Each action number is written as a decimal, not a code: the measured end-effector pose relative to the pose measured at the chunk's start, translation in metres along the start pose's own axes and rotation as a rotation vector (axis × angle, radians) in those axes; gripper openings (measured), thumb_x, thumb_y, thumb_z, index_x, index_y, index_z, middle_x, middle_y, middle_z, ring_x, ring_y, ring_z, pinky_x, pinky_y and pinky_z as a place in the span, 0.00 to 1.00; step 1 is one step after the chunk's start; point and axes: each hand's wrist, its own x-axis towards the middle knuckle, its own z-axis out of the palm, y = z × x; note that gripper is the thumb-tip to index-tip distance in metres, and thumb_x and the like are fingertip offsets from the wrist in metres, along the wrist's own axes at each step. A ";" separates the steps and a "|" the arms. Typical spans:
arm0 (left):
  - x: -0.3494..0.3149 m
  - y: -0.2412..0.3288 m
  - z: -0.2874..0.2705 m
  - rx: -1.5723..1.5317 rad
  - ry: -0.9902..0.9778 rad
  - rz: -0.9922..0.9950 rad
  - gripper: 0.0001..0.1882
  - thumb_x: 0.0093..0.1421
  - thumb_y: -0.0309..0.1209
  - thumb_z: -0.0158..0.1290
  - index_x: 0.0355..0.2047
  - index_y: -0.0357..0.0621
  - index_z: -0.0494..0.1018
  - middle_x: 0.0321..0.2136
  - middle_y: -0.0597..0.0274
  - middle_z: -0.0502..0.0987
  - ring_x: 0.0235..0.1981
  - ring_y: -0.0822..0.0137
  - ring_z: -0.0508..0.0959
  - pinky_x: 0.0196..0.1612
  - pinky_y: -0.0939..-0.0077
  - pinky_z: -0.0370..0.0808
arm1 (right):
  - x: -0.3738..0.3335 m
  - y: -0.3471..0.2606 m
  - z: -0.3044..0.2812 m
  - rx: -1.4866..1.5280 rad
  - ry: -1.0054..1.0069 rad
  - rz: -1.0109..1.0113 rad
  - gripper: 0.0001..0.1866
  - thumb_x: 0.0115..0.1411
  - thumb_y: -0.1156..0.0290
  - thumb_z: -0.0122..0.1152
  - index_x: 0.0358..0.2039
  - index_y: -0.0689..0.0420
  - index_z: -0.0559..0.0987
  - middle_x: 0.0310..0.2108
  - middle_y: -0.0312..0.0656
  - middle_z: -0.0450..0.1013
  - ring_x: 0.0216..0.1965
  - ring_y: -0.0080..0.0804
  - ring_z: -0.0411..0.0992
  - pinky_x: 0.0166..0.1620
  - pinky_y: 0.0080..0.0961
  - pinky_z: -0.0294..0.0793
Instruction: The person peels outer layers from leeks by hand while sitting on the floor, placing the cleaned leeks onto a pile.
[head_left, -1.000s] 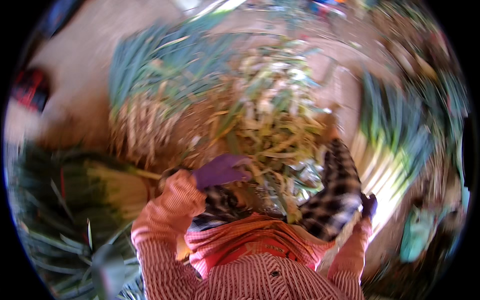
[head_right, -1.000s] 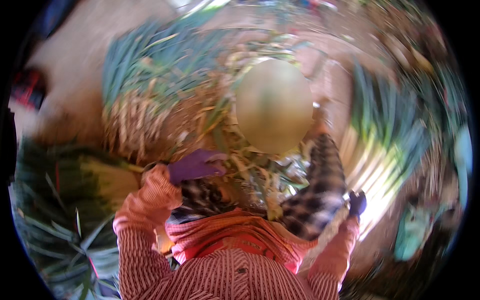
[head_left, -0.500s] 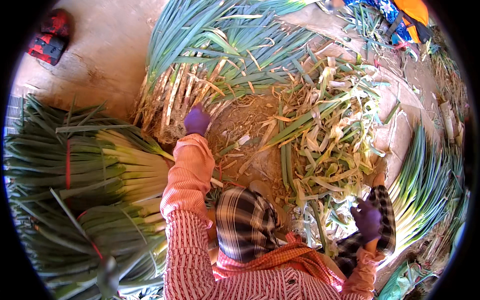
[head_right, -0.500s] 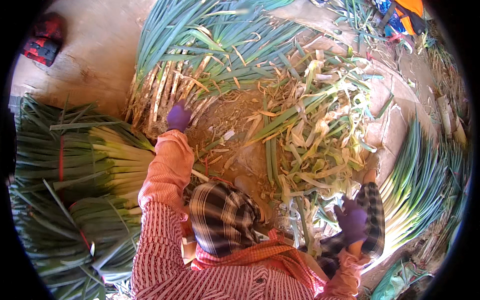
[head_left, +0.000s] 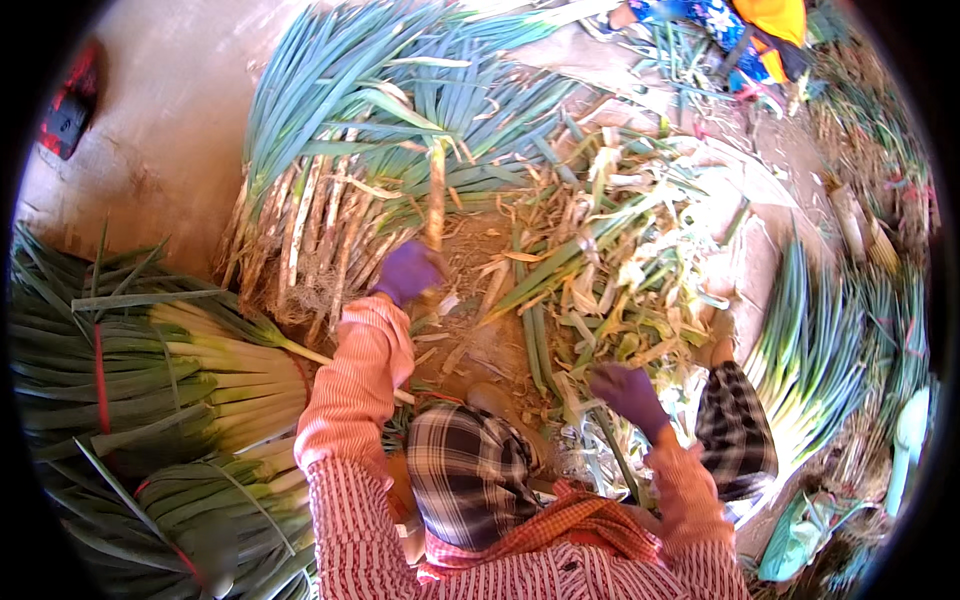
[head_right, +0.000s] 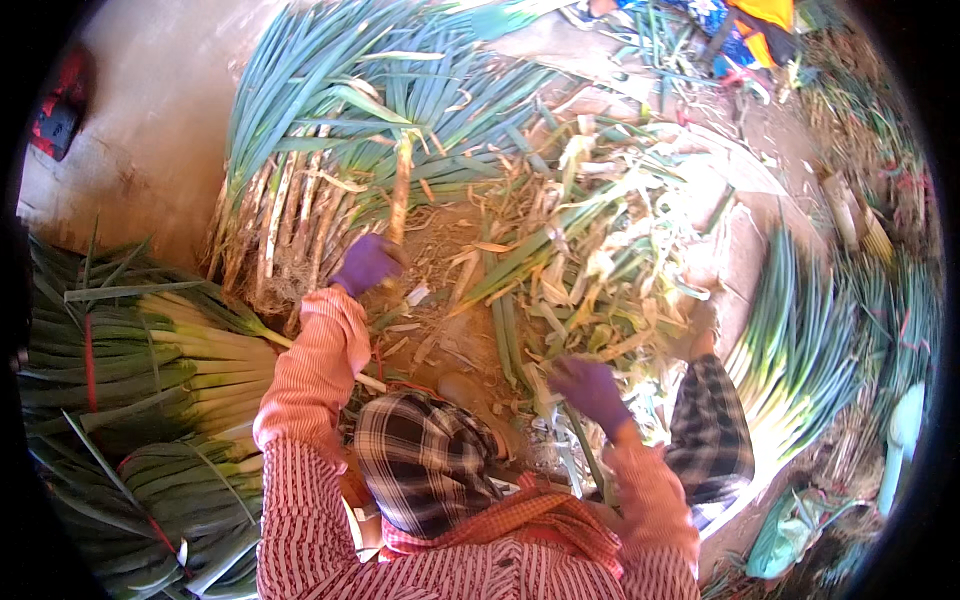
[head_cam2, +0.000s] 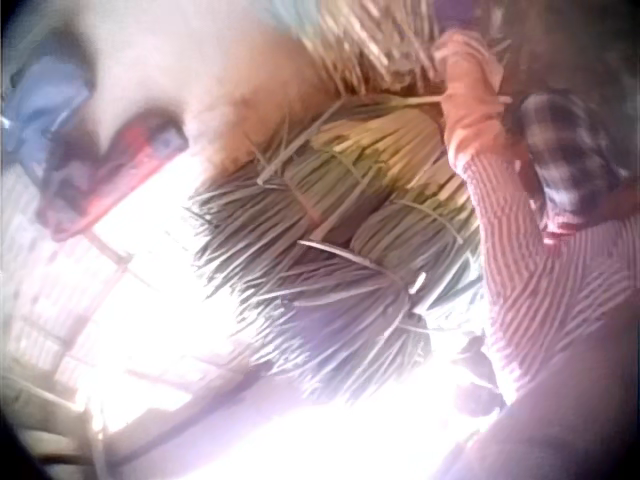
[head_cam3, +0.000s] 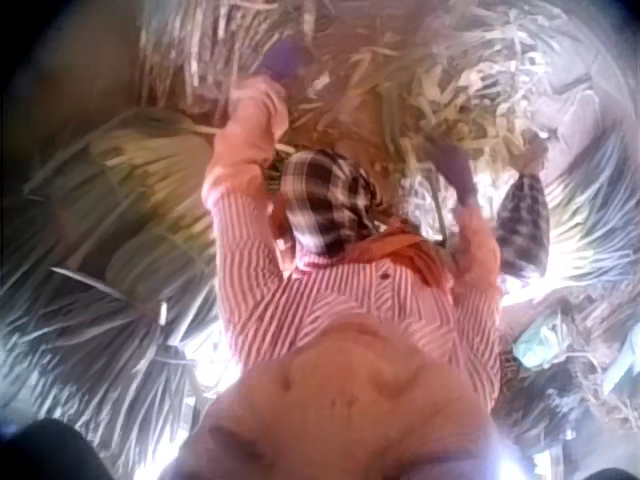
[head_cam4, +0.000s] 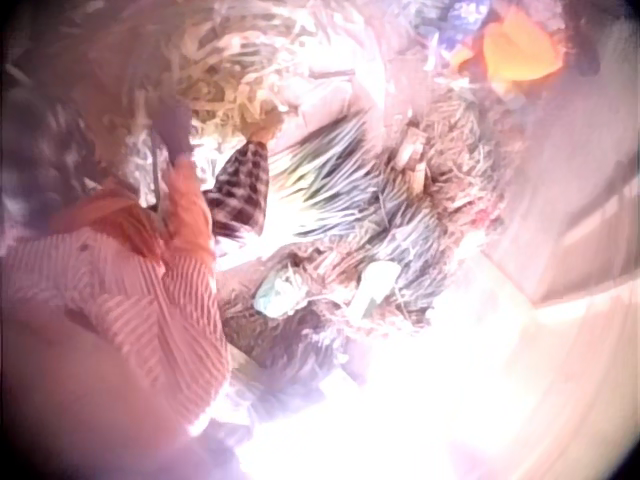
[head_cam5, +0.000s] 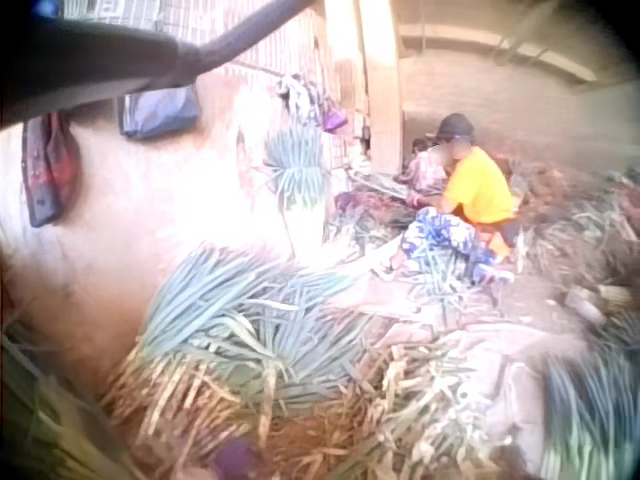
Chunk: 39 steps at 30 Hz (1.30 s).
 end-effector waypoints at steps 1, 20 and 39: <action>-0.011 0.020 0.005 -0.198 -0.073 0.131 0.09 0.52 0.35 0.53 0.24 0.44 0.80 0.21 0.57 0.79 0.26 0.60 0.79 0.33 0.67 0.76 | 0.026 -0.051 -0.018 0.339 -0.098 0.303 0.21 0.59 0.56 0.55 0.47 0.56 0.75 0.38 0.48 0.77 0.34 0.43 0.77 0.39 0.37 0.75; -0.127 0.246 0.073 -1.528 -0.520 -0.159 0.27 0.61 0.50 0.52 0.51 0.42 0.68 0.35 0.59 0.78 0.20 0.70 0.75 0.22 0.74 0.73 | -0.158 -0.067 -0.031 1.304 0.034 -0.241 0.27 0.54 0.67 0.63 0.50 0.71 0.68 0.25 0.47 0.72 0.17 0.28 0.71 0.20 0.18 0.72; -0.147 0.278 0.094 -0.766 0.344 0.156 0.16 0.56 0.38 0.60 0.24 0.33 0.78 0.12 0.62 0.72 0.12 0.75 0.69 0.18 0.76 0.65 | -0.167 -0.092 -0.030 1.073 0.399 0.116 0.19 0.69 0.61 0.46 0.39 0.66 0.75 0.24 0.33 0.70 0.23 0.15 0.64 0.25 0.17 0.64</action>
